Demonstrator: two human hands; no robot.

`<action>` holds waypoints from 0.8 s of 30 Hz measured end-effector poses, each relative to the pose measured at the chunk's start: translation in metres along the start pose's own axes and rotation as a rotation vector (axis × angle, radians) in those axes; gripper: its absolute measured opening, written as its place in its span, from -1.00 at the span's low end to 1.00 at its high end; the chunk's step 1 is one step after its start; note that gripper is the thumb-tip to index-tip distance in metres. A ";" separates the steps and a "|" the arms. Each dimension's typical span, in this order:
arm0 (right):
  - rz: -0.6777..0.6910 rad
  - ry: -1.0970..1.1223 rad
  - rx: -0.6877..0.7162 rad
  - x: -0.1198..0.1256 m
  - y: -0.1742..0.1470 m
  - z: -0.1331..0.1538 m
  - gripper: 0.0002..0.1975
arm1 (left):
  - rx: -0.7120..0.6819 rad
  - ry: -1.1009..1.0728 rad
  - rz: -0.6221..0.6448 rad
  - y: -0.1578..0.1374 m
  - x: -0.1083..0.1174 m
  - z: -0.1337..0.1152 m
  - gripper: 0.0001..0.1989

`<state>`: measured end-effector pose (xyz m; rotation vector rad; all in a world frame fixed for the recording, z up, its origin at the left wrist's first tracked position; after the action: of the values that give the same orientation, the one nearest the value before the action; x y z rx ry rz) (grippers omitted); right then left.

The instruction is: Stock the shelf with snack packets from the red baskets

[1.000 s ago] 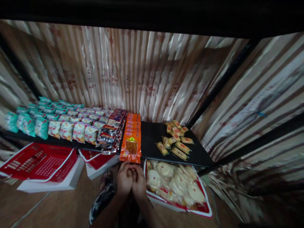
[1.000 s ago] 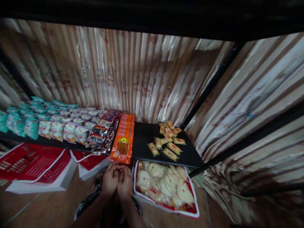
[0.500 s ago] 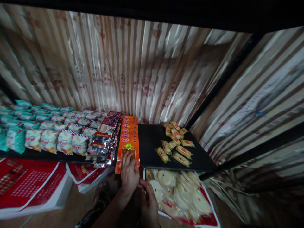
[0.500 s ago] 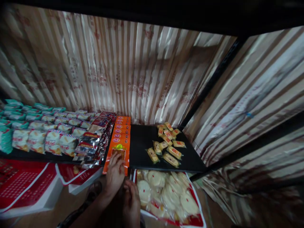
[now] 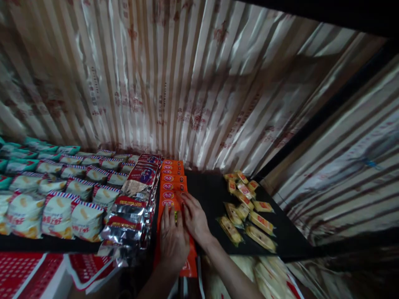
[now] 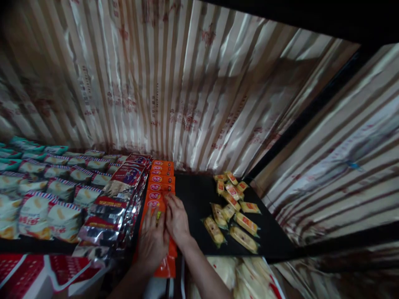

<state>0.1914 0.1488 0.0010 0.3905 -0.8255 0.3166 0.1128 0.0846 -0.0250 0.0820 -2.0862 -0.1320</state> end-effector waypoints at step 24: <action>-0.138 0.229 -0.146 -0.014 0.074 -0.041 -0.50 | 0.046 0.005 0.030 0.021 -0.018 0.028 -0.48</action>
<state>0.1778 0.2314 -0.0194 0.2674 -0.5895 0.1679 0.0972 0.1089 -0.0515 0.0788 -2.0850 -0.0653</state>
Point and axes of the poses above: each hand's wrist, its own y-axis towards the middle knuckle, its own x-axis out of the back of the hand, z = x × y, the point moved 8 cm from there along y, towards the middle knuckle, and after that the axes turned 14 degrees about z, right-handed, at the moved point
